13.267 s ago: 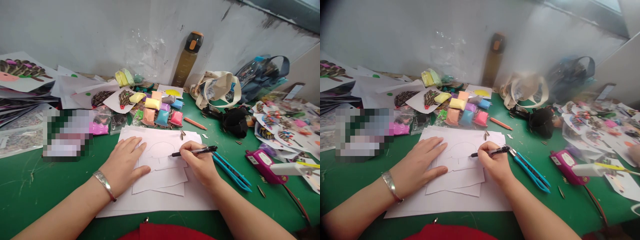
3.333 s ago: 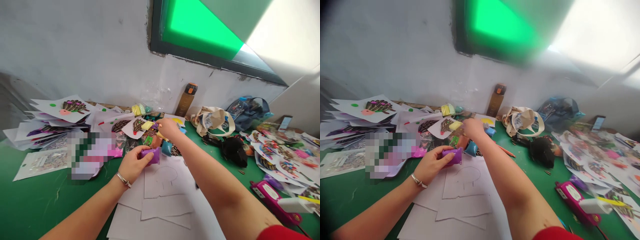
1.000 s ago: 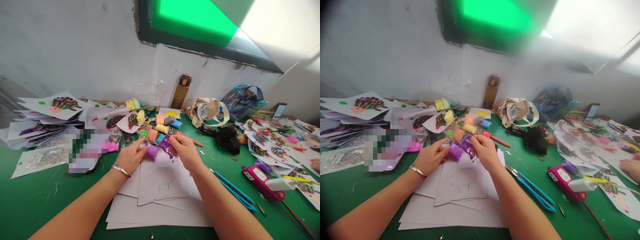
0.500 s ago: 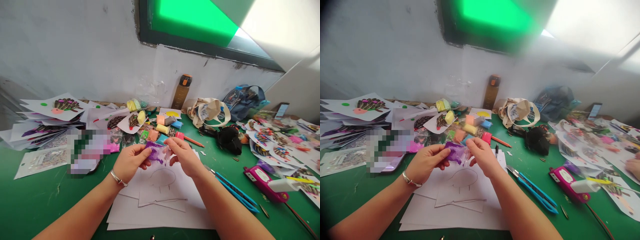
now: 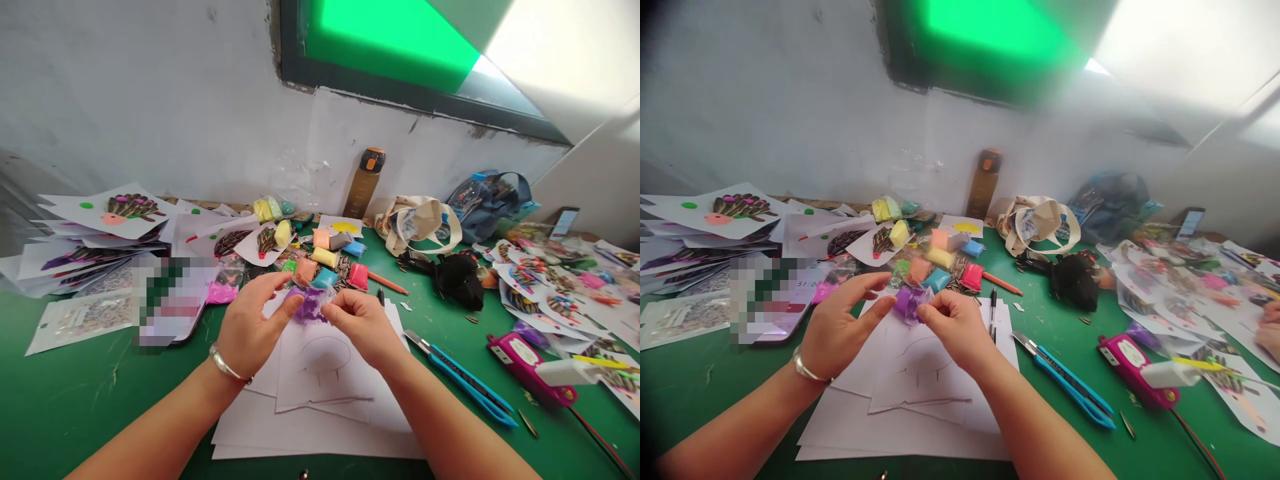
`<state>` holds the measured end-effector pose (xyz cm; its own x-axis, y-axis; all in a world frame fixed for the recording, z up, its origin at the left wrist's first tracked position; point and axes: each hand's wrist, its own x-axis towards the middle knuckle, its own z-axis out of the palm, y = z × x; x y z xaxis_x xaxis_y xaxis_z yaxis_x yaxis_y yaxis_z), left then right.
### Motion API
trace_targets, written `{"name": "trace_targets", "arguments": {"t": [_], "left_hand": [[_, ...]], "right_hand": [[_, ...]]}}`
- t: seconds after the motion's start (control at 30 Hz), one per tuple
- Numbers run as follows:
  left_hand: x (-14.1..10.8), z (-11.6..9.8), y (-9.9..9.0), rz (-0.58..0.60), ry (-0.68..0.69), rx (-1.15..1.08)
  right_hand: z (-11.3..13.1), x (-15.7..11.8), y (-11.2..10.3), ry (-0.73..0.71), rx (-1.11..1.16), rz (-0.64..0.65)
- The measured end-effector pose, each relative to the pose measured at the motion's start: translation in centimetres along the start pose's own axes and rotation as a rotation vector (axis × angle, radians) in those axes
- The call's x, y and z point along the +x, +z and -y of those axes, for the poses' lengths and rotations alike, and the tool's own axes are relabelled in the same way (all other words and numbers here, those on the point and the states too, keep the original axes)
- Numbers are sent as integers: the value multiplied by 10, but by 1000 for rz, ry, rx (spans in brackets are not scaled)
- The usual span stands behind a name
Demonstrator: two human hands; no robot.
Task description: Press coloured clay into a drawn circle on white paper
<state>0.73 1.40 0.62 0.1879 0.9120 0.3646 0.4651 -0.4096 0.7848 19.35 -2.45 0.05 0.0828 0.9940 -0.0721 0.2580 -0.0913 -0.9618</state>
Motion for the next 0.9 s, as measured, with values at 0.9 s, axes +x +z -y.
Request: {"name": "trace_targets", "arguments": {"t": [0.9], "left_hand": [[-21, -15, 11, 189, 219, 168]], "right_hand": [[-2, -8, 8, -421, -676, -107]]}}
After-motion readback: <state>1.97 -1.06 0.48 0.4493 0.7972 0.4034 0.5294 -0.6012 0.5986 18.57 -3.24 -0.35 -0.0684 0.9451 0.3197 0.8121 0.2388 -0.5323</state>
